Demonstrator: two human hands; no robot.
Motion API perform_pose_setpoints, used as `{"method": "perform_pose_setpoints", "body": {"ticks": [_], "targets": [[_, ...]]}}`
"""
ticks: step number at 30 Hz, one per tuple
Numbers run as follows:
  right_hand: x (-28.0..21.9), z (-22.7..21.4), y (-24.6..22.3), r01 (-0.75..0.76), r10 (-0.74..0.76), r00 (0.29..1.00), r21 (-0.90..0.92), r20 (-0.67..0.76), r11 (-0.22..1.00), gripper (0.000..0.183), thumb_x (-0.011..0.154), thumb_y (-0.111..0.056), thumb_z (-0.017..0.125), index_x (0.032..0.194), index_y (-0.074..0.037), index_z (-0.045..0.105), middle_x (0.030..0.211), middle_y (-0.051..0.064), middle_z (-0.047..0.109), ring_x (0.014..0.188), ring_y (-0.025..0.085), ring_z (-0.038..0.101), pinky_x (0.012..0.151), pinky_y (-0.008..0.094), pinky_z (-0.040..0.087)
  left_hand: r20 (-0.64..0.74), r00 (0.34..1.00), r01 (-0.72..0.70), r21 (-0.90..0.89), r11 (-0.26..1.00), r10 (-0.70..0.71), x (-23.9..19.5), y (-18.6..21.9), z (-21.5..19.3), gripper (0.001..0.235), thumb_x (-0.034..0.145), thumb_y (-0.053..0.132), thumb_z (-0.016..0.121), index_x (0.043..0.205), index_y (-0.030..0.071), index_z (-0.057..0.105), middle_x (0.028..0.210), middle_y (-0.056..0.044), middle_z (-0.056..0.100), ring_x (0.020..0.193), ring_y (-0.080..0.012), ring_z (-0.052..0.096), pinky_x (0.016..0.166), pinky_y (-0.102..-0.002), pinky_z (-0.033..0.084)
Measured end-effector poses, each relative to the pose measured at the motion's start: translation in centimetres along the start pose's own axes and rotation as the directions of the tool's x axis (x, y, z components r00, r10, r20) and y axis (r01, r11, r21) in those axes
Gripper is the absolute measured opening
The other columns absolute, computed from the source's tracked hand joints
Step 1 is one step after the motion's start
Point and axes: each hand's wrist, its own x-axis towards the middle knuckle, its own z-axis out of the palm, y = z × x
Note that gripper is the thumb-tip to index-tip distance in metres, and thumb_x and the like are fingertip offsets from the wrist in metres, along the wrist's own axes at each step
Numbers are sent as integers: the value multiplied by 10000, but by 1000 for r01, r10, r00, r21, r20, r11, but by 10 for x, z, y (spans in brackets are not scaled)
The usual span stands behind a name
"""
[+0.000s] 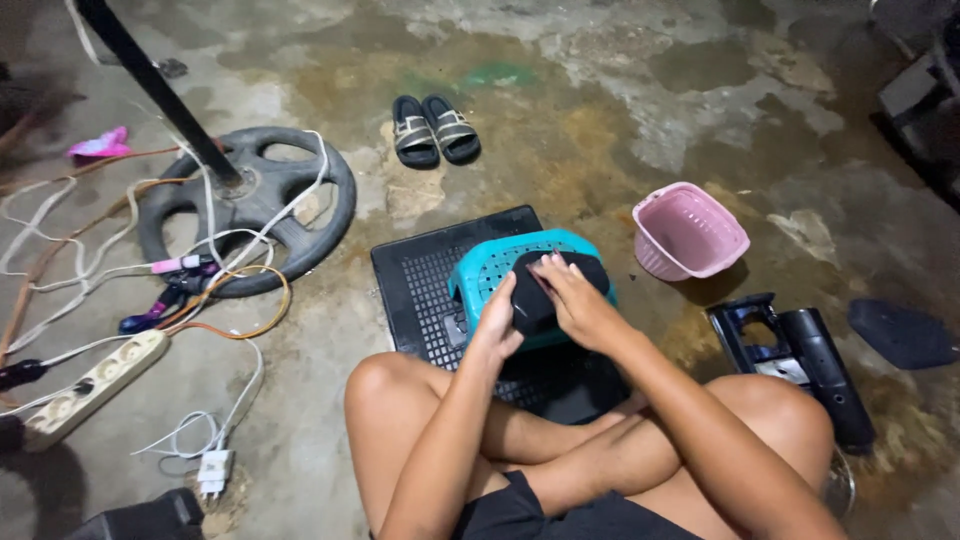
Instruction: The person sits cross-legged on the floor and sands a black plastic part using a sanding block. They repeatedly rub the sanding block over the surface, occasionally dipping it into a pink bucket of water and rotating the part to sand different areas.
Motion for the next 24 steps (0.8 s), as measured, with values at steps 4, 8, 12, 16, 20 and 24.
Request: {"method": "perform_pose_setpoints", "body": {"ticks": [4,8,12,16,20,24], "targets": [[-5,-1,-7,-59,55,994,42,97,997,523,1063,-367,442,1528,-127,461,1588,234,392,1512,403,260,1200,649,157,-36,999,34,15,999,-33,22,-6,-17,295,1056,289,596,1277,105,660,1100,-209,708,892,-322,746,793,-453,639],[7,-5,7,-95,98,981,-23,166,995,617,1043,-456,455,1594,-192,369,1655,163,306,1551,341,199,1199,667,86,-93,994,66,63,996,-60,28,1,-17,349,1038,316,629,1318,109,637,1118,-205,694,901,-302,733,814,-458,628],[15,0,58,-307,301,942,21,147,952,585,1093,-426,405,1598,-136,344,1640,207,320,1554,347,207,1187,706,50,-180,980,96,59,994,-84,1,19,15,383,1018,325,656,1333,109,634,1109,-203,697,888,-302,728,818,-465,620],[13,22,23,-49,50,995,-8,89,999,734,965,-517,517,1544,-77,417,1591,251,389,1518,419,281,1144,714,160,-142,986,92,40,995,-86,24,11,-6,330,1045,294,608,1289,73,623,1009,-163,688,884,-283,739,784,-405,630],[8,35,56,36,-30,995,-56,98,998,791,951,-582,514,1578,-116,388,1635,187,359,1541,370,257,1172,701,107,-140,979,133,-120,984,-150,35,1,-18,282,997,331,667,1155,98,684,1029,-175,735,875,-304,742,784,-427,631],[27,10,69,-149,155,987,-93,53,984,760,972,-485,573,1592,-98,364,1629,241,344,1528,419,259,1136,762,102,-130,964,197,-242,950,-233,27,6,0,347,986,349,667,1133,36,691,1098,-255,736,984,-377,744,867,-482,619]]}}
